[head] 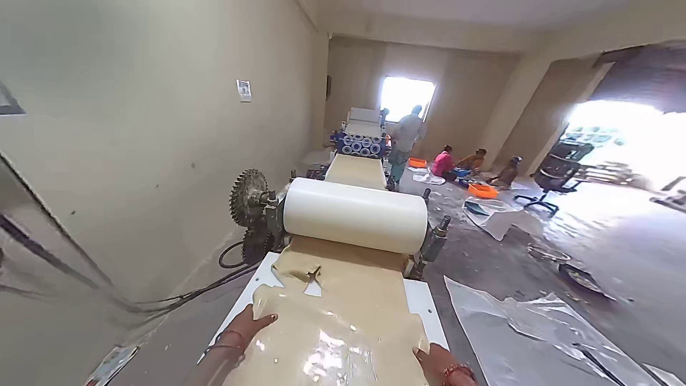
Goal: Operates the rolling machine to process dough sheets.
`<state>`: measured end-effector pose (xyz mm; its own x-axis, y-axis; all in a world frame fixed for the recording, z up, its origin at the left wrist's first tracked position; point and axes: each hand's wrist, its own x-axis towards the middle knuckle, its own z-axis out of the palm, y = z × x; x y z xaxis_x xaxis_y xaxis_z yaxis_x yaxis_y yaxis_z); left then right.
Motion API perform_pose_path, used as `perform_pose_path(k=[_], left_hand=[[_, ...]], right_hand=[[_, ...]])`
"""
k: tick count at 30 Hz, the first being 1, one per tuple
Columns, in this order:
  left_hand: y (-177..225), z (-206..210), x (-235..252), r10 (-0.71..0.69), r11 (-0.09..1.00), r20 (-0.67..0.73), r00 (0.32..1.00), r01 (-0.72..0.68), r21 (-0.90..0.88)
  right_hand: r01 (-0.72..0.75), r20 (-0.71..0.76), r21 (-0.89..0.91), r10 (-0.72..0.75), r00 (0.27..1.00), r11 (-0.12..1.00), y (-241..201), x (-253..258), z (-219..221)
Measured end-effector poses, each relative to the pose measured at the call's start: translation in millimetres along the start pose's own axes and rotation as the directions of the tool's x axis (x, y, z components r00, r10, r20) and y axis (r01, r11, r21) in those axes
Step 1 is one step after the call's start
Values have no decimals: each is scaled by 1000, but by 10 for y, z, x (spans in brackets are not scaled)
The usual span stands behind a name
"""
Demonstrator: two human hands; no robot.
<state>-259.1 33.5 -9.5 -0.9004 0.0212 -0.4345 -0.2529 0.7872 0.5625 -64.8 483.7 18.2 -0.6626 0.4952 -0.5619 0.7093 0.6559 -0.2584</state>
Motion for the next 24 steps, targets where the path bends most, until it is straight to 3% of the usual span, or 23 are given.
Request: perform_pose_path(k=[2, 4, 6, 8, 12, 18, 24], left_hand=[[132, -176, 131, -3, 993, 4, 1000, 2, 118], [311, -346, 392, 108, 988, -125, 986, -93, 121], [465, -402, 813, 262, 965, -176, 949, -256, 53], [635, -352, 1195, 307, 952, -87, 948, -305, 34], [1062, 8, 1439, 183, 910, -42, 982, -153, 384], [1363, 333, 1235, 119, 898, -83, 989, -72, 435], [1477, 516, 1186, 126, 879, -119, 985, -55, 473]], right_hand=[[51, -147, -47, -57, 988, 998, -273, 38, -208], [153, -219, 4, -149, 964, 988, -656, 192, -345], [229, -148, -34, -231, 962, 973, -1035, 461, -368], [241, -51, -134, -250, 967, 961, -1339, 756, -249], [80, -4, -216, -82, 997, 973, -1733, 818, -184], [-46, -33, -218, 40, 999, 975, -1893, 941, -137], [-118, -161, -154, 93, 983, 981, -1877, 1093, -18]])
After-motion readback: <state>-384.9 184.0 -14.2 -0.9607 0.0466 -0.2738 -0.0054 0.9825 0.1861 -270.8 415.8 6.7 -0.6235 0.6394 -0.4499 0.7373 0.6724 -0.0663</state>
